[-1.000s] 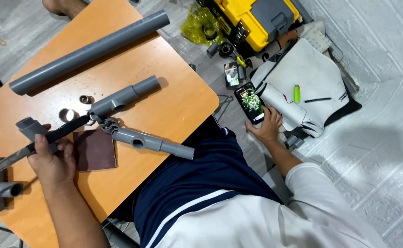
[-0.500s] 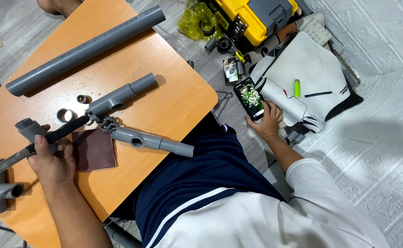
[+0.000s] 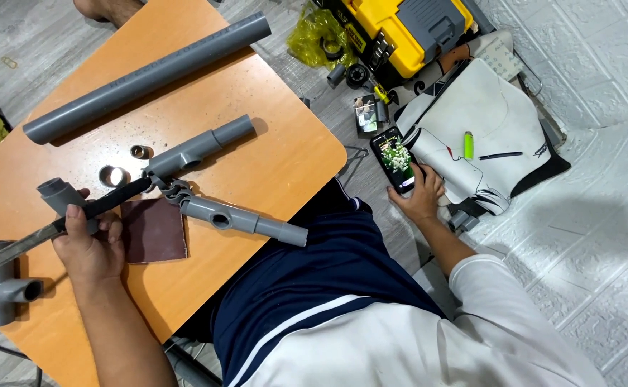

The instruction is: Sawing a PVC pipe with a hand saw and smoothing the edges with a file.

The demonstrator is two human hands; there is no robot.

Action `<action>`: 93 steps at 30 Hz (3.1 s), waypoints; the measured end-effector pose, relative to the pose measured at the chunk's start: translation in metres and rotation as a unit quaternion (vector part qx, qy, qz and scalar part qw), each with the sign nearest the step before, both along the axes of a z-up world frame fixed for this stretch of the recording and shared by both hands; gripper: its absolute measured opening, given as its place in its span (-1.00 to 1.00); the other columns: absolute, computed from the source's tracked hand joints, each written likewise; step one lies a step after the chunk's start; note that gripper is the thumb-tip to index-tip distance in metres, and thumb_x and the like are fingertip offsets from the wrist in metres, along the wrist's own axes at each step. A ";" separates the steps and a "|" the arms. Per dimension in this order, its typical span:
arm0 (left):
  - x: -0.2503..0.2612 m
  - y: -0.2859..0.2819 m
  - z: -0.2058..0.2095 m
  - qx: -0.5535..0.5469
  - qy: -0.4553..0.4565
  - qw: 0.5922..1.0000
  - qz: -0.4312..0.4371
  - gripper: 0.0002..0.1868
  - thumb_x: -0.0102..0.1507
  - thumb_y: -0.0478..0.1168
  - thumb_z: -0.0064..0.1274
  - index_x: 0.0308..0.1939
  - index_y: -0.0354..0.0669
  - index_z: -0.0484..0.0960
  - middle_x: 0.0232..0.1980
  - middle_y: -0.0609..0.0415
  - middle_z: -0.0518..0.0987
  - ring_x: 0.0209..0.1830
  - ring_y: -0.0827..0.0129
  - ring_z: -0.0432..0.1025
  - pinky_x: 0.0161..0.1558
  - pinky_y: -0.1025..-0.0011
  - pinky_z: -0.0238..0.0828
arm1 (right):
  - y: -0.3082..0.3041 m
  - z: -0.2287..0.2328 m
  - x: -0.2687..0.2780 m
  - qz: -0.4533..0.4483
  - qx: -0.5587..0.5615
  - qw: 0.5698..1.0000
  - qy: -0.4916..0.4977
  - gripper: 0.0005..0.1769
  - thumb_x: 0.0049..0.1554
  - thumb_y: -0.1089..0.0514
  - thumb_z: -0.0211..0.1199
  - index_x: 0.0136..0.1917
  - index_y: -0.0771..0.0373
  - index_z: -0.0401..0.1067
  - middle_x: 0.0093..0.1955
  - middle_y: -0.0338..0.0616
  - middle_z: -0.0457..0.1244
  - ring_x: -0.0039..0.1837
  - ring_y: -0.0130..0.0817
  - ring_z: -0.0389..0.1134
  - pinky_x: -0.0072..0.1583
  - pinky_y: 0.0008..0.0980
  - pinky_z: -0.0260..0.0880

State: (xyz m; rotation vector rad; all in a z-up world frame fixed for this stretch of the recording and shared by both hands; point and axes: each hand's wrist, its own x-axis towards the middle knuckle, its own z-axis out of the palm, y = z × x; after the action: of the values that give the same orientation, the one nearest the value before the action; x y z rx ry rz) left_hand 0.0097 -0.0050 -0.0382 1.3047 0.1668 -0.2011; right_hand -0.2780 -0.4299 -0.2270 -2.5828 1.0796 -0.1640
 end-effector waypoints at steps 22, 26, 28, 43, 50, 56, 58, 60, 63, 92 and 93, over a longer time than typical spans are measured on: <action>-0.001 -0.002 0.002 0.006 -0.006 1.000 -0.002 -0.74 0.12 -0.02 0.01 -0.24 -0.01 0.35 -0.42 0.27 0.29 -0.61 0.65 0.08 -0.65 0.75 -0.11 | -0.002 -0.009 -0.002 -0.025 0.025 0.999 -0.012 -0.23 -0.19 -0.31 0.06 0.17 0.17 0.12 0.16 0.01 -0.06 0.23 -0.07 -0.07 0.20 -0.01 -0.14; 0.000 -0.002 -0.001 -0.021 0.001 1.000 0.005 -0.80 0.15 -0.12 -0.03 -0.24 -0.05 0.33 -0.37 0.24 0.32 -0.61 0.62 0.09 -0.66 0.73 -0.09 | -0.012 -0.012 0.028 0.043 -0.093 0.977 -0.186 -0.49 -0.04 -0.26 -0.09 -0.13 0.24 0.15 -0.08 -0.01 -0.03 0.01 -0.05 0.00 0.06 -0.11 -0.11; 0.004 -0.004 -0.009 -0.023 -0.003 1.000 0.013 -0.82 0.17 -0.13 -0.06 -0.24 -0.05 0.34 -0.42 0.23 0.32 -0.62 0.62 0.10 -0.67 0.72 -0.10 | -0.014 0.020 0.065 0.111 -0.123 0.948 -0.272 -0.58 0.00 -0.16 -0.07 -0.16 0.26 0.14 -0.12 -0.01 -0.03 -0.04 -0.05 0.01 0.02 -0.13 -0.09; 0.014 0.005 -0.045 -0.018 0.011 0.996 0.086 -0.85 0.19 -0.22 -0.11 -0.20 -0.16 0.38 -0.54 0.19 0.22 -0.64 0.52 0.20 -0.75 0.74 0.16 | 0.232 0.252 0.289 0.647 -0.228 0.628 -0.367 -0.58 0.00 -0.26 -0.03 -0.12 0.10 0.26 -0.16 -0.25 0.13 -0.05 -0.38 0.12 0.06 -0.29 -0.14; 0.003 0.004 -0.016 -0.086 -0.025 0.996 0.021 -0.76 0.19 -0.23 -0.05 -0.09 -0.22 0.39 -0.61 0.13 0.20 -0.72 0.53 0.12 -0.81 0.69 0.01 | 0.261 0.237 0.291 0.622 -0.245 0.638 -0.383 -0.74 0.03 -0.08 0.07 -0.09 0.08 0.31 -0.26 -0.29 0.20 -0.20 -0.46 0.21 0.02 -0.35 -0.09; -0.006 0.005 0.024 -0.001 -0.022 0.999 -0.043 -0.71 0.13 -0.17 0.03 -0.15 -0.26 0.43 -0.56 0.15 0.27 -0.63 0.56 0.15 -0.68 0.63 0.19 | 0.259 0.221 0.295 0.604 -0.262 0.662 -0.359 -0.74 0.07 0.00 -0.02 0.00 0.10 0.29 -0.28 -0.32 0.17 -0.24 -0.49 0.21 -0.04 -0.43 -0.03; -0.008 0.005 0.037 0.063 0.009 0.996 -0.068 -0.61 0.08 -0.12 0.09 -0.15 -0.32 0.42 -0.51 0.13 0.33 -0.59 0.56 0.16 -0.58 0.57 0.32 | 0.253 0.220 0.297 0.599 -0.259 0.674 -0.346 -0.71 0.08 0.01 -0.06 0.04 0.11 0.28 -0.28 -0.32 0.15 -0.24 -0.49 0.21 -0.07 -0.46 0.02; -0.012 0.006 0.049 0.025 -0.054 0.995 -0.080 -0.73 0.03 -0.40 0.09 -0.23 -0.31 0.41 -0.57 0.16 0.25 -0.68 0.59 0.14 -0.73 0.71 0.08 | 0.245 0.208 0.307 0.590 -0.198 0.688 -0.372 -0.73 0.11 0.09 -0.14 0.00 0.22 0.27 -0.38 -0.25 0.05 -0.35 -0.34 0.16 -0.21 -0.42 0.08; -0.008 0.003 0.047 0.023 -0.070 0.995 -0.065 -0.80 0.05 -0.45 0.00 -0.26 -0.30 0.42 -0.61 0.14 0.24 -0.73 0.55 0.13 -0.75 0.64 0.08 | 0.229 0.203 0.307 0.561 -0.083 0.728 -0.384 -0.70 0.14 0.07 -0.21 -0.01 0.23 0.28 -0.40 -0.21 0.09 -0.39 -0.27 0.18 -0.24 -0.41 0.15; 0.016 0.018 0.002 0.207 -0.132 0.969 0.041 -0.60 0.05 -0.10 0.05 -0.12 -0.25 0.44 -0.37 -0.09 0.48 -0.32 0.26 0.38 -0.35 0.35 0.29 | 0.221 0.212 0.309 0.558 -0.054 0.745 -0.362 -0.83 0.12 0.03 0.10 -0.05 0.07 0.42 -0.49 -0.26 0.17 -0.37 -0.36 0.25 -0.23 -0.46 0.16; 0.016 0.021 0.005 0.191 -0.117 0.974 0.040 -0.62 0.06 -0.15 0.01 -0.11 -0.26 0.43 -0.40 -0.04 0.49 -0.37 0.30 0.39 -0.36 0.39 0.31 | 0.222 0.211 0.310 0.555 -0.033 0.744 -0.370 -0.82 0.12 0.02 0.08 -0.04 0.04 0.42 -0.49 -0.30 0.16 -0.37 -0.40 0.24 -0.21 -0.48 0.15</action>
State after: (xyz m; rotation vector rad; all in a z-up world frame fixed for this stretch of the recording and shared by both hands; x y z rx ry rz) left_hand 0.0257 0.0163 -0.0329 1.6888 0.0570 0.0593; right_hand 0.0320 -0.2080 -0.0164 -2.3478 -0.7717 -0.8049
